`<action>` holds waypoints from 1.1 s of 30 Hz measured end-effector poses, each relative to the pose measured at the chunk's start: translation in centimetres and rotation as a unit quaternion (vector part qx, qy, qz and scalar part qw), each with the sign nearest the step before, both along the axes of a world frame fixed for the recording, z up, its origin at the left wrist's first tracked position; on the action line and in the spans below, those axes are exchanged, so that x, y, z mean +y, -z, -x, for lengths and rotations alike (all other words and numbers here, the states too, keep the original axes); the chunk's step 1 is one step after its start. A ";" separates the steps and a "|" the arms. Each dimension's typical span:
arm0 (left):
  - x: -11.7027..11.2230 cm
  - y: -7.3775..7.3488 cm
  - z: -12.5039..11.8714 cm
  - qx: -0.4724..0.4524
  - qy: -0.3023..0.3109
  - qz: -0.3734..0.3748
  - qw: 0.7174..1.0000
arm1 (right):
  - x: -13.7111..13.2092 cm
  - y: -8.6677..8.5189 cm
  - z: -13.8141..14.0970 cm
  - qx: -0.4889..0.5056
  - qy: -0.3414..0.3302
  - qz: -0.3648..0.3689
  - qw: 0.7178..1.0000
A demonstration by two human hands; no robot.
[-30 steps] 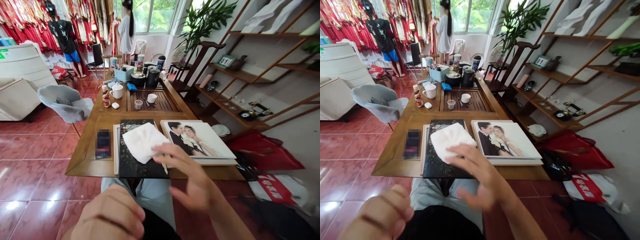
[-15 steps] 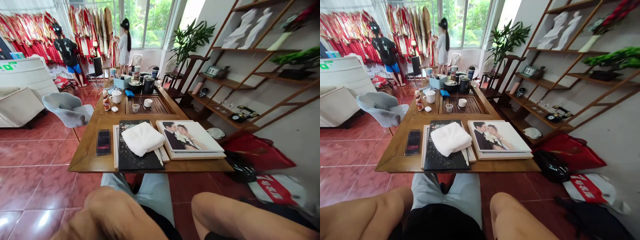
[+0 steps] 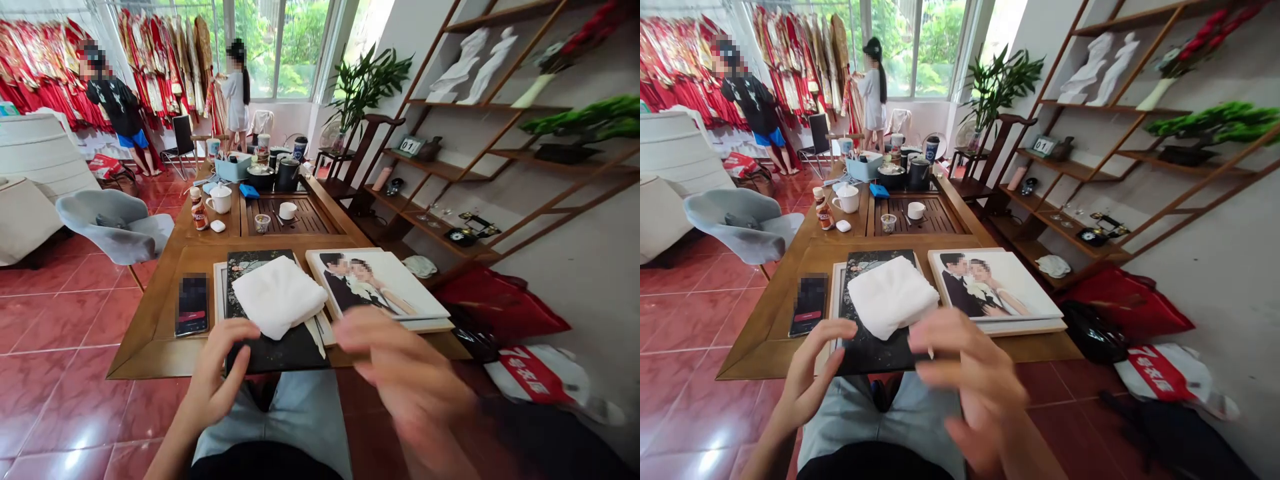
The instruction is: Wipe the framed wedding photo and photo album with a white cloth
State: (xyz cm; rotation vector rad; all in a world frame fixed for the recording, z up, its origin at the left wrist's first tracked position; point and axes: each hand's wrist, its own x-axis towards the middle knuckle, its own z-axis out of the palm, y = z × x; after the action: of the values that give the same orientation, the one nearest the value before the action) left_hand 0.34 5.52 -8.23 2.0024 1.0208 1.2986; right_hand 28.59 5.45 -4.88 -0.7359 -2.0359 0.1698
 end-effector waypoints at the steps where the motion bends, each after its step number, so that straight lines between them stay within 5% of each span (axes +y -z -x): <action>1: 1.2 0.9 0.0 0.067 -0.058 0.024 0.996 | 2.4 0.5 0.9 -0.017 0.006 -0.034 0.999; 6: 3.7 5.4 0.4 0.258 -0.181 0.091 0.945 | 10.9 3.0 4.0 -0.289 -0.017 0.027 0.957; 11: 4.0 7.3 0.5 0.295 -0.181 0.106 0.932 | 12.5 5.1 4.0 -0.351 -0.047 0.091 0.931; 20: 3.6 7.7 0.8 0.295 -0.167 0.124 0.932 | 13.4 6.3 1.9 -0.354 0.002 0.092 0.931; 28: 3.8 7.2 0.9 0.272 -0.154 0.145 0.939 | 17.8 5.8 1.1 -0.363 0.048 0.112 0.924; 33: 3.9 6.7 0.8 0.254 -0.165 0.160 0.940 | 16.2 5.6 2.6 -0.360 -0.006 0.094 0.928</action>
State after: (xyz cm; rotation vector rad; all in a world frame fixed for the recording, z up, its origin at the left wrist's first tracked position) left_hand -0.48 9.43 -14.90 2.0008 1.7481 0.6953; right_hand 25.97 21.70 -10.49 -1.0073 -2.7496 0.1109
